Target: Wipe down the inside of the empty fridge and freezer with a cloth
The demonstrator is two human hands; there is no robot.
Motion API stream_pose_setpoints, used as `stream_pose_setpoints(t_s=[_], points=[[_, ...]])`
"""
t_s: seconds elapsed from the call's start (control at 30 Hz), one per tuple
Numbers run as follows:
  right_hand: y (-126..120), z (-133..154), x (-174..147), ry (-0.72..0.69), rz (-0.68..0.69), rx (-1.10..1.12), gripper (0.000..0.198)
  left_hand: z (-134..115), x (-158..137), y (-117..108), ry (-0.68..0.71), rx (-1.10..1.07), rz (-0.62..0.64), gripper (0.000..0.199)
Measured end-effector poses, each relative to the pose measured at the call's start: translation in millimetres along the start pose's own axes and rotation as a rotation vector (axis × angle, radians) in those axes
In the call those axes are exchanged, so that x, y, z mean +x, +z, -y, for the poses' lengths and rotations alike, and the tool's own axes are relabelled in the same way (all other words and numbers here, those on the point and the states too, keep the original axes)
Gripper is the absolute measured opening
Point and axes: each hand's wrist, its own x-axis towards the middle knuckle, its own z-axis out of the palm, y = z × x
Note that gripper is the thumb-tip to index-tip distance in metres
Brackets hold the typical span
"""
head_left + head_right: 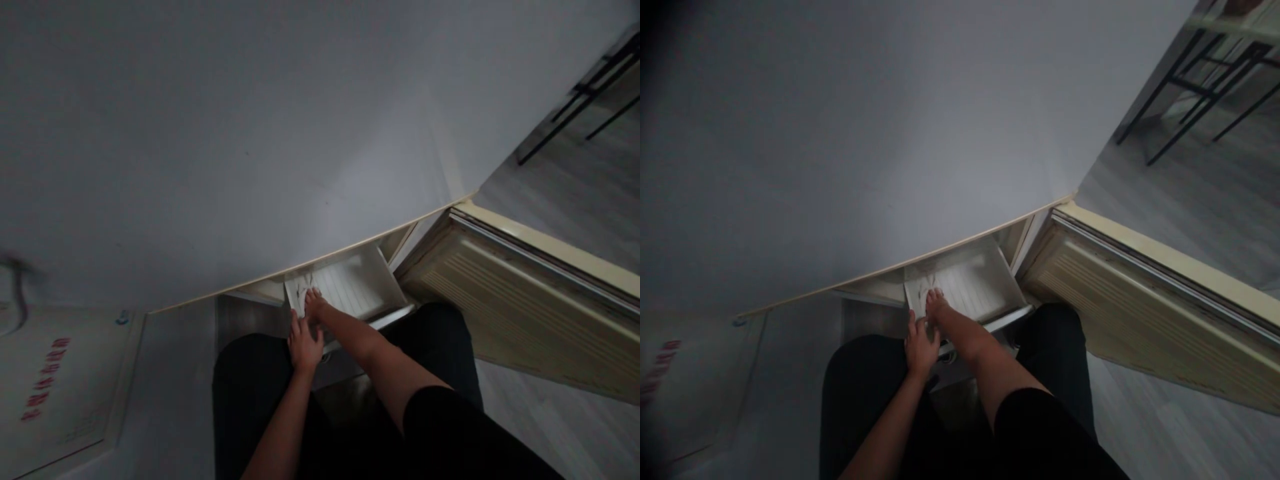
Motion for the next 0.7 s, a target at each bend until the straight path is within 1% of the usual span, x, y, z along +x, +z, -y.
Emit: stream_pose_setpoints(t_s=[0.07, 0.13, 0.17, 0.2, 0.23, 0.3, 0.33, 0.4, 0.43, 0.5, 0.57, 0.6, 0.63, 0.67, 0.7], points=[[-3, -10, -5, -0.001, 0.002, -0.034, 0.083, 1, 1, 1, 0.007, -0.009, -0.014, 0.038], [-6, -40, -24, 0.038, -0.03, -0.037, 0.086, 2, 1, 2, 0.013, -0.022, -0.03, 0.039], [-7, -60, -37, 0.08, -0.047, -0.029, 0.09, 2, 1, 2, 0.014, -0.025, -0.036, 0.039], [-9, -81, -51, 0.138, -0.054, -0.02, 0.098, 2, 1, 2, 0.012, -0.026, -0.04, 0.039], [-10, -102, -67, 0.215, -0.093, 0.015, 0.105, 2, 1, 2, 0.009, -0.026, -0.042, 0.038], [-12, -138, -96, 0.393, -0.113, 0.077, 0.115, 1, 0, 2, 0.008, -0.031, -0.048, 0.037], [-12, -151, -109, 0.451, -0.111, 0.092, 0.118, 1, 1, 2, 0.012, -0.036, -0.054, 0.037], [-11, -163, -126, 0.469, -0.08, 0.096, 0.12, 0, 1, 2, 0.019, -0.044, -0.068, 0.036], [-10, -162, -130, 0.486, -0.066, 0.094, 0.123, 0, 1, 2, 0.021, -0.046, -0.072, 0.036], [-7, -148, -128, 0.56, -0.049, 0.091, 0.133, 0, 2, 2, 0.022, -0.044, -0.07, 0.035], [-2, -123, -115, 0.653, -0.026, 0.086, 0.143, 0, 1, 1, 0.022, -0.041, -0.069, 0.035], [0, -109, -106, 0.667, -0.01, 0.083, 0.146, 0, 1, 1, 0.022, -0.038, -0.071, 0.035], [3, -93, -96, 0.643, 0.006, 0.079, 0.147, 0, 1, 1, 0.02, -0.036, -0.072, 0.035], [5, -77, -85, 0.582, 0.02, 0.074, 0.145, 0, 1, 1, 0.02, -0.034, -0.07, 0.035], [7, -61, -74, 0.482, 0.026, 0.069, 0.141, 0, 1, 1, 0.018, -0.033, -0.065, 0.035]])
